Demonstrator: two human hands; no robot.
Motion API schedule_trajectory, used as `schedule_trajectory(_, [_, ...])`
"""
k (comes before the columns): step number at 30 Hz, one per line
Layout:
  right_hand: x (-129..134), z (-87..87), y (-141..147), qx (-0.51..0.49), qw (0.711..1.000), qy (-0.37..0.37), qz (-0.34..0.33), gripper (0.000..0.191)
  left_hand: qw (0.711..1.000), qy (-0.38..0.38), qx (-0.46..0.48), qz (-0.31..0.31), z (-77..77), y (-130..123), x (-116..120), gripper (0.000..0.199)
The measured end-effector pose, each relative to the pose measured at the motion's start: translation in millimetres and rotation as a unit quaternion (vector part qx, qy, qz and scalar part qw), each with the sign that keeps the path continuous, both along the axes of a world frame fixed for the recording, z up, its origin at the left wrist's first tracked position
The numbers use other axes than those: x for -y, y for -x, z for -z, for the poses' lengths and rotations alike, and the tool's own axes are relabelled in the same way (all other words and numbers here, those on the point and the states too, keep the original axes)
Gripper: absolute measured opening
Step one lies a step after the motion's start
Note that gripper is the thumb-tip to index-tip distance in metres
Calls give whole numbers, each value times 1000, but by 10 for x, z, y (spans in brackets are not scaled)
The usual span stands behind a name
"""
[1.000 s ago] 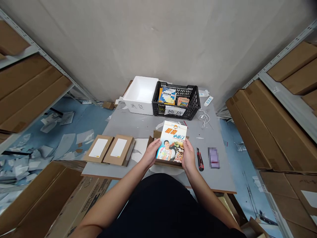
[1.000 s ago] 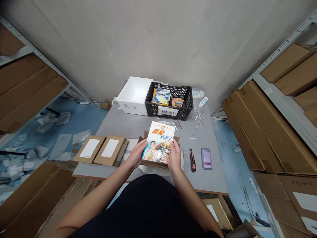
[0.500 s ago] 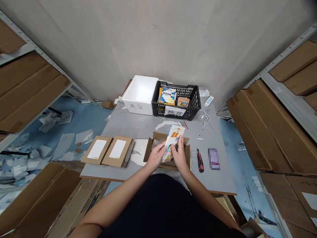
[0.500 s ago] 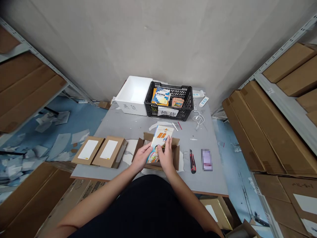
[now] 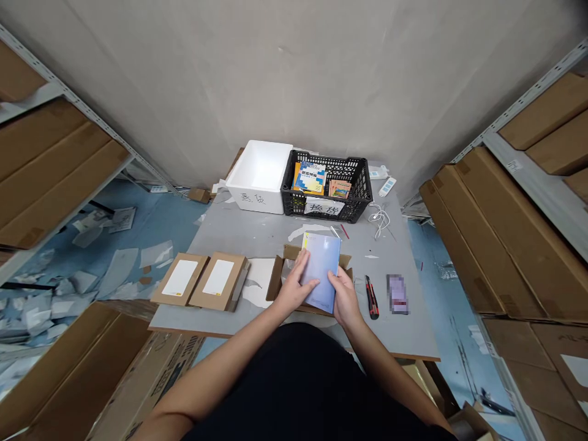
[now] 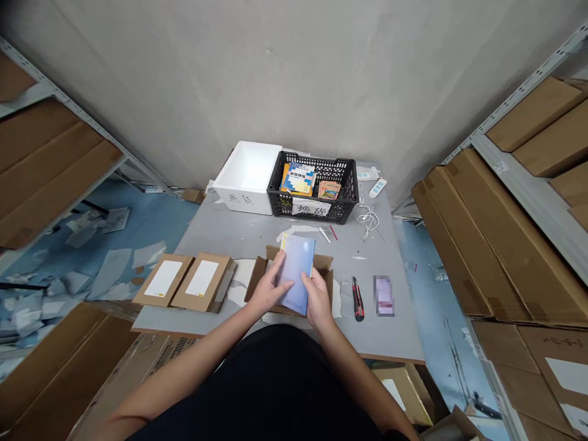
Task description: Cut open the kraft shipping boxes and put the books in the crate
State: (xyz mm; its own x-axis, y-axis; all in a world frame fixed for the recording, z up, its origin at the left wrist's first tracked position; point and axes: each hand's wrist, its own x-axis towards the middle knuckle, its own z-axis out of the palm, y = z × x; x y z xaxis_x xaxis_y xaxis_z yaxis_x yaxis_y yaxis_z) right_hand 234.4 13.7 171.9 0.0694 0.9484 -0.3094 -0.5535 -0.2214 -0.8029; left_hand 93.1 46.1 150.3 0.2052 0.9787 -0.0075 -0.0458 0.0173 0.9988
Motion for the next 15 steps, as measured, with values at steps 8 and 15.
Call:
schedule_trajectory(8, [-61,105,-48,154,983,-55,83,62,948,247,196,46,-88,195,-26,51])
schedule_trajectory(15, [-78,278,137,196,979,-58,0,70,967,163,189,50,-213,-13,152,56])
